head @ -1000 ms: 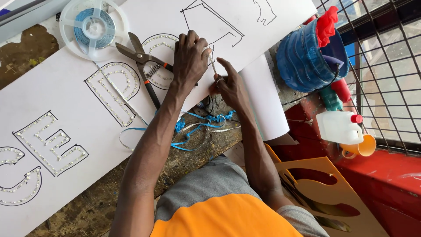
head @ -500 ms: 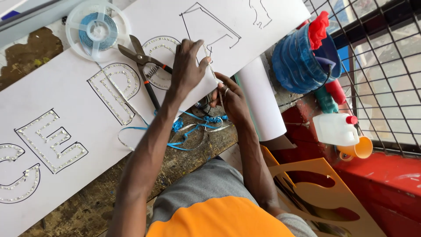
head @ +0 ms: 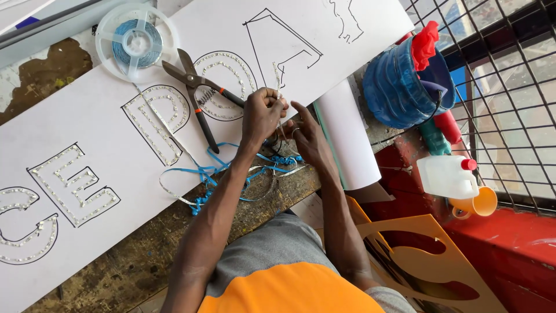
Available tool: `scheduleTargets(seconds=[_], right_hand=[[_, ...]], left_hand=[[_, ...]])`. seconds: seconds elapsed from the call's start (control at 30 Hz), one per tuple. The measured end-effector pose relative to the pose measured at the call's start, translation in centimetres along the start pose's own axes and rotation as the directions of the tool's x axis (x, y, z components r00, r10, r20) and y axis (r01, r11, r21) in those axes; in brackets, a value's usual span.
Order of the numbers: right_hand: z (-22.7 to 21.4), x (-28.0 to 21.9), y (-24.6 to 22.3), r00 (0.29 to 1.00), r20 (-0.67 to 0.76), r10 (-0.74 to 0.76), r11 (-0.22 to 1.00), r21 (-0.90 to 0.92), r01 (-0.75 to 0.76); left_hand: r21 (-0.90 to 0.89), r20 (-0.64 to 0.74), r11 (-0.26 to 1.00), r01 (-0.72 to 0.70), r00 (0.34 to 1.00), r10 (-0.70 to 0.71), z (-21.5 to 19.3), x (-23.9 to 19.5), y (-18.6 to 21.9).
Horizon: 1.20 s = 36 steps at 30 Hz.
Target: Applying flexible blue trim or LED strips to a sign board template and cutting it to size.
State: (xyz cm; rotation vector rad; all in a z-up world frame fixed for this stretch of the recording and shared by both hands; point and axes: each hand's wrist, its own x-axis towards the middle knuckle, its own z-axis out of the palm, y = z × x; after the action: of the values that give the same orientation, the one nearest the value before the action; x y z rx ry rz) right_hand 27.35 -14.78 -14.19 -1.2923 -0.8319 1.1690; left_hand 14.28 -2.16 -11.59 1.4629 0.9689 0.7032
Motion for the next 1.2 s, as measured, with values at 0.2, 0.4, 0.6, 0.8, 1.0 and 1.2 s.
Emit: scheduleTargets(seconds=[0.2, 0.4, 0.6, 0.8, 1.0, 1.2], right_hand=[[-1.4, 3.1, -6.3, 0.979, -0.170, -0.111, 0.761, -0.648, -0.026], [-2.5, 11.4, -2.9, 0.969, 0.127, -0.211, 0.388, -0.899, 0.202], [-2.5, 11.6, -3.2, 0.966, 0.146, -0.212, 0.397, -0.891, 0.222], [-3.6, 12.9, -6.3, 0.963, 0.247, -0.104, 0.570, -0.779, 0.261], [-3.2, 14.0, -7.5, 0.980, 0.194, 0.049, 0.605, -0.786, 0.126], [-2.9, 14.0, -7.0, 0.977, 0.205, -0.050, 0.510, -0.836, 0.202]], left_hand=[[0.043, 0.028, 0.998, 0.036, 0.999, -0.037, 0.3, -0.3, -0.5], [0.125, 0.030, 0.991, 0.039, 0.999, -0.043, 0.2, 0.4, -0.9], [0.440, 0.041, 0.894, -0.079, 0.997, 0.068, -0.4, 2.4, -1.7], [0.579, 0.050, 0.815, -0.035, 0.999, 0.007, -1.6, 4.8, -1.1], [0.670, 0.082, 0.734, -0.112, 0.994, 0.077, -0.8, 6.1, -3.4], [0.684, 0.108, 0.726, -0.071, 0.994, -0.005, -1.3, 6.8, -3.3]])
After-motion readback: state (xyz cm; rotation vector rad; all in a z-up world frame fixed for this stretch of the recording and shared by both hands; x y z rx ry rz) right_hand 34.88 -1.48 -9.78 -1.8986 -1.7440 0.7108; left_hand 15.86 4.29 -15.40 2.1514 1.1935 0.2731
